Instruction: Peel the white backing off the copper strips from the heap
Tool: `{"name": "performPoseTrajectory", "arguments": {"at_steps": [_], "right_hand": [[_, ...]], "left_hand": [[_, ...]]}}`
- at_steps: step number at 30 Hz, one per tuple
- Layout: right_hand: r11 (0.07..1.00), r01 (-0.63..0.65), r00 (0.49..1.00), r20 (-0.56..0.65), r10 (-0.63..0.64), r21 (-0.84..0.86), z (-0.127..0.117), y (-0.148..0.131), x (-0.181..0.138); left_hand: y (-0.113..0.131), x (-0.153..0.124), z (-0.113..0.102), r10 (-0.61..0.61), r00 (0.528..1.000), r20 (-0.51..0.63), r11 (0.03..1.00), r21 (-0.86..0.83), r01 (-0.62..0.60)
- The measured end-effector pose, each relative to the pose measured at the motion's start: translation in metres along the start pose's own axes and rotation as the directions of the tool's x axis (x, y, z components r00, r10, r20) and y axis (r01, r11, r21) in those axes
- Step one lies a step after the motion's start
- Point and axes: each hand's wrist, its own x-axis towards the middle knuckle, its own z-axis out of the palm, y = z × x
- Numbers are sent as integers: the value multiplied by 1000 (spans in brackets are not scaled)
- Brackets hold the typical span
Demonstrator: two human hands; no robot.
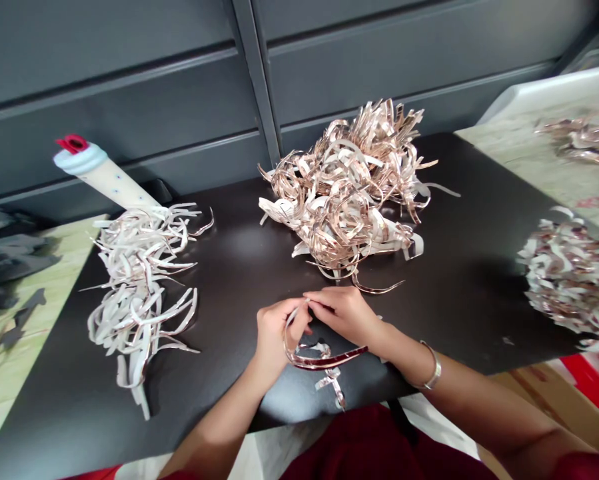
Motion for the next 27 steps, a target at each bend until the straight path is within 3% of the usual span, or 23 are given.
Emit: {"name": "performPoseTrajectory", "arguments": {"at_steps": [10,19,27], "right_hand": [[996,-76,991,114,72,34,-5,-2,2],[993,-121,993,11,121,-15,1,-4,1],[994,-24,993,-117,12,-102,5,2,-1]], "left_hand": [[2,0,-1,89,994,58,993,69,-93],[-2,1,1,-21,997,69,999,28,19],[-4,2,1,-102,995,-13,994,-38,101]]}}
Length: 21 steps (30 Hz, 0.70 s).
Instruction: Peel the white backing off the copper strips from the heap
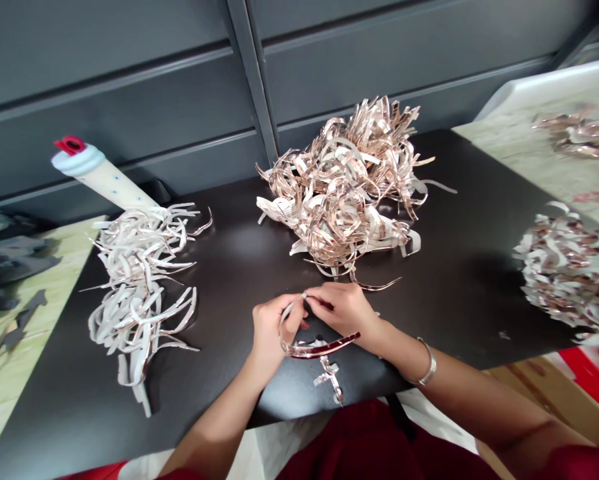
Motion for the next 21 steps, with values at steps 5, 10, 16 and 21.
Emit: {"name": "performPoseTrajectory", "arguments": {"at_steps": [5,10,16,21], "right_hand": [[997,60,997,59,-57,-51,1,0,-3],[1000,-4,990,144,3,3,-3,0,-1],[998,-26,998,61,23,49,-5,0,3],[997,-16,999,-46,19,69,-7,-4,4]], "left_hand": [[8,-2,-1,63,998,21,995,79,-64],[11,-2,-1,114,991,69,984,128,-122],[11,-3,1,59,991,120,997,43,-65],[5,-1,2,17,1000,20,1000,-27,-16]]}}
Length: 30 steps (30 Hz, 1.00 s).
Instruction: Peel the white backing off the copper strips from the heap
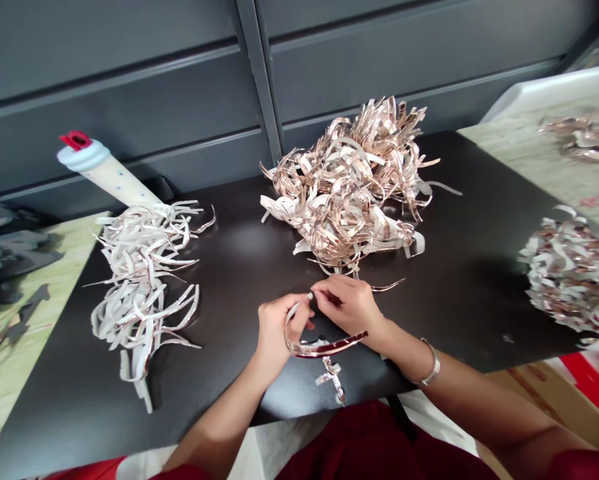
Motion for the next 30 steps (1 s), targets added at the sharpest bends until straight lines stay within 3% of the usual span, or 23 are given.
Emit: {"name": "performPoseTrajectory", "arguments": {"at_steps": [6,13,16,19,22,26,28,30], "right_hand": [[997,61,996,67,-58,-44,7,4,-6],[913,215,973,154,-170,-346,9,2,-10],[900,232,970,156,-186,-370,9,1,-8],[956,136,990,74,-121,-261,7,2,-3],[996,-91,996,14,91,22,3,1,2],[836,-370,929,138,344,405,0,-2,6],[750,-430,903,222,369,502,0,-3,6],[750,-422,906,224,358,509,-1,-4,7]], "left_hand": [[1,2,-1,14,1000,-22,998,58,-12],[5,0,0,76,993,90,993,83,-84],[6,0,0,73,991,109,993,81,-82],[6,-1,0,36,993,108,998,53,-42],[4,1,-1,-21,996,82,1000,-9,22],[-1,4,-6,-97,993,69,988,-117,105],[-2,4,-10,-90,995,53,989,-111,95],[-3,4,-12,-42,998,37,997,-58,44]]}}
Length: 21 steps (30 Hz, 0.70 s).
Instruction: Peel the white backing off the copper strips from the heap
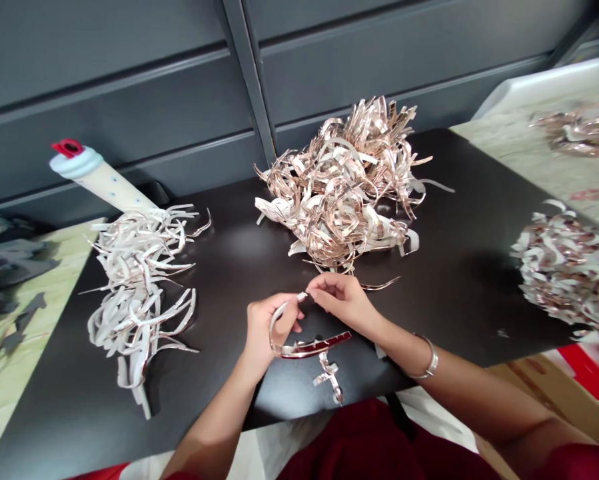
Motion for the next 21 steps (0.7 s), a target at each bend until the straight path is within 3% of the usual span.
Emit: {"name": "performPoseTrajectory", "arguments": {"at_steps": [3,5,8,10,13,21], "right_hand": [[983,100,993,-50,-109,-153,-2,-2,0],[980,118,992,-27,-124,-162,-4,-1,1],[993,-43,994,105,31,111,-7,2,4],[926,-201,966,222,134,318,-7,5,5],[817,-343,921,339,194,465,-6,7,5],[798,-386,902,369,223,463,-2,0,3]], "left_hand": [[1,0,-3,80,997,23,992,94,-82],[3,1,-4,49,997,53,997,62,-53],[3,6,-5,-151,983,108,979,-124,164],[1,8,-4,-275,948,157,924,-229,306],[-1,9,-3,-331,913,240,873,-290,393],[3,4,-6,-144,936,321,935,-266,235]]}}
